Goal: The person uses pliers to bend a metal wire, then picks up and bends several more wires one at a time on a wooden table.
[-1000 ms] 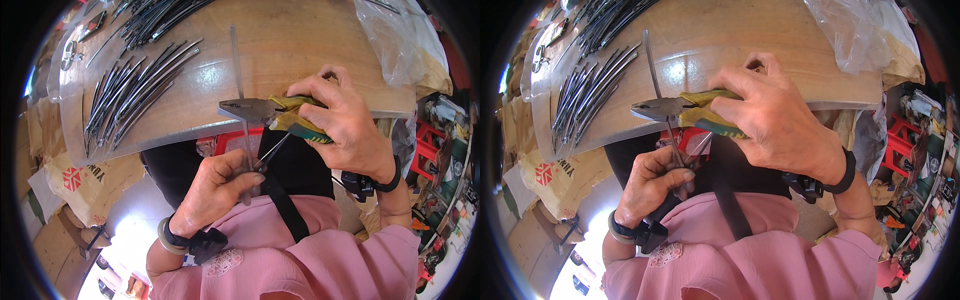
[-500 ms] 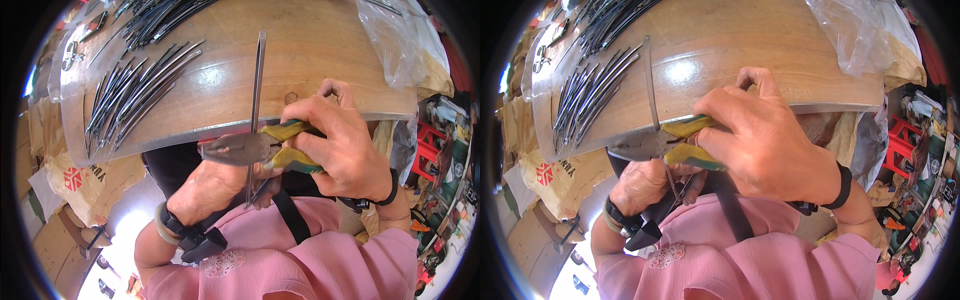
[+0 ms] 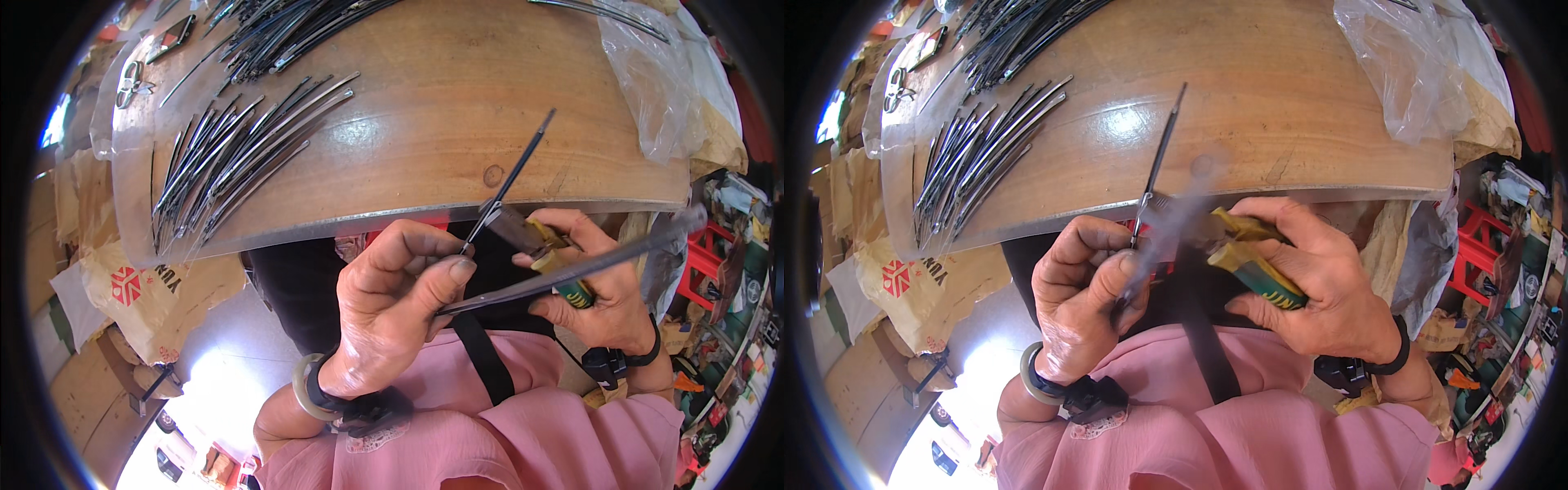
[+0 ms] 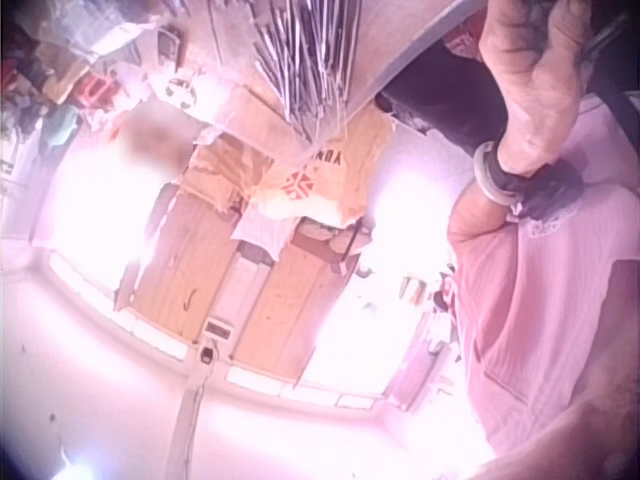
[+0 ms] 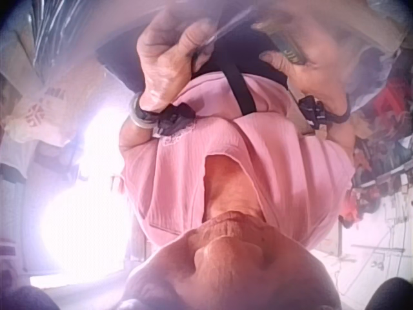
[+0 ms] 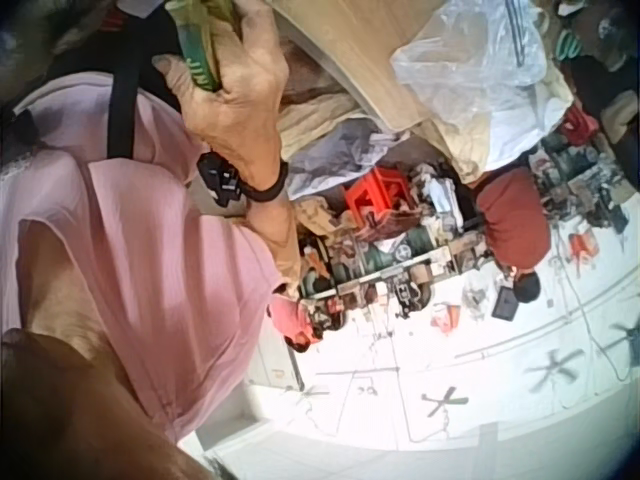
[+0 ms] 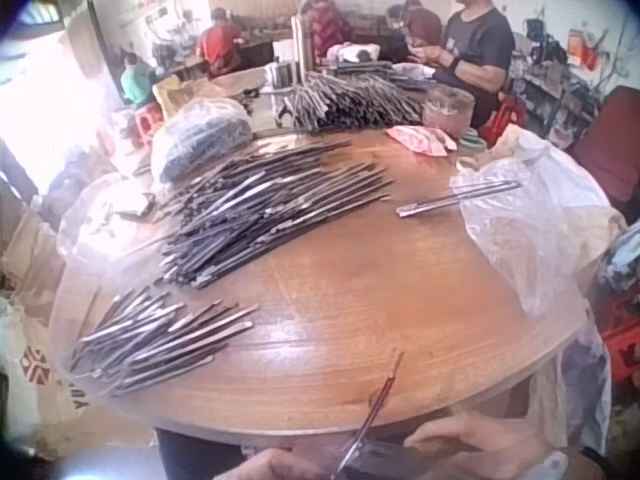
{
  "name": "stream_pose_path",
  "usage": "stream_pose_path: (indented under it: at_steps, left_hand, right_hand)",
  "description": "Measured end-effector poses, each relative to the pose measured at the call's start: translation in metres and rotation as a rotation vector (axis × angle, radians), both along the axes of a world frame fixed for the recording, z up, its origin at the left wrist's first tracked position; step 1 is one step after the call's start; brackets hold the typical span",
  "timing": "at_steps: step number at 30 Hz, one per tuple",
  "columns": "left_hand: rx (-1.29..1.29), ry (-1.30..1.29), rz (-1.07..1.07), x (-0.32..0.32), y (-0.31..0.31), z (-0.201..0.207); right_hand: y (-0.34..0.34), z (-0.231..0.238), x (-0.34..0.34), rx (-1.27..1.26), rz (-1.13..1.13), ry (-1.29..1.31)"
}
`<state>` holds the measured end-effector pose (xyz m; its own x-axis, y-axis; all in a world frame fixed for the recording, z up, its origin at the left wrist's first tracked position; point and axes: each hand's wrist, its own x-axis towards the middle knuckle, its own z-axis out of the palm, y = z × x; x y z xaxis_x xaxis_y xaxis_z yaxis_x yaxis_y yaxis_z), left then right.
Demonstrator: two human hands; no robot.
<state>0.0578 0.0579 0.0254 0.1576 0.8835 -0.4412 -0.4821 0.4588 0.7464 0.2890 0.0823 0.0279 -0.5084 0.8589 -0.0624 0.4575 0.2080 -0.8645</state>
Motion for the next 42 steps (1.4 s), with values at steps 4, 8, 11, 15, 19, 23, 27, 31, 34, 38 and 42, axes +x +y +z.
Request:
stream_pose_path:
  at_steps: [4, 8, 11, 15, 19, 23, 27, 31, 34, 38, 42]
  left_hand:
    - [0.030, 0.124, -0.005, 0.000, 0.001, 0.004]
    - [0.020, 0.068, 0.044, 0.000, 0.003, 0.002]
    - [-0.003, 0.155, 0.038, -0.005, 0.004, -0.001]
    - [0.052, 0.270, 0.125, -0.011, 0.001, -0.007]
    - [0.094, 0.294, 0.156, -0.018, 0.004, -0.014]
    - [0.092, 0.342, 0.219, -0.025, 0.014, -0.004]
    - [0.093, 0.321, 0.227, -0.028, 0.039, 0.002]
    - [0.105, 0.477, 0.186, -0.053, 0.040, -0.008]
    - [0.222, 0.748, 0.304, -0.084, 0.047, -0.025]
    - [0.425, 1.265, 0.255, -0.121, 0.047, -0.024]
    - [0.521, 1.393, 0.111, -0.101, 0.062, -0.011]
  right_hand:
    - [-0.002, 0.002, -0.006, -0.207, 0.043, 0.027]
    - [0.004, -0.001, -0.011, 0.046, 0.185, -0.027]
    - [0.010, -0.004, -0.015, 0.173, 0.225, -0.079]
    - [0.015, -0.007, -0.021, 0.174, 0.262, -0.067]
    - [0.015, -0.011, -0.030, 0.251, 0.256, -0.068]
    - [0.031, -0.006, -0.039, 0.297, 0.274, 0.001]
    - [0.048, -0.011, -0.051, 0.234, 0.229, 0.028]
    - [0.054, -0.022, -0.045, 0.227, 0.153, 0.161]
    - [0.055, -0.017, -0.032, 0.159, 0.048, 0.215]
    - [0.048, 0.006, 0.056, 0.615, -0.105, -0.318]
    - [0.070, -0.001, 0.128, 0.859, -0.167, -0.694]
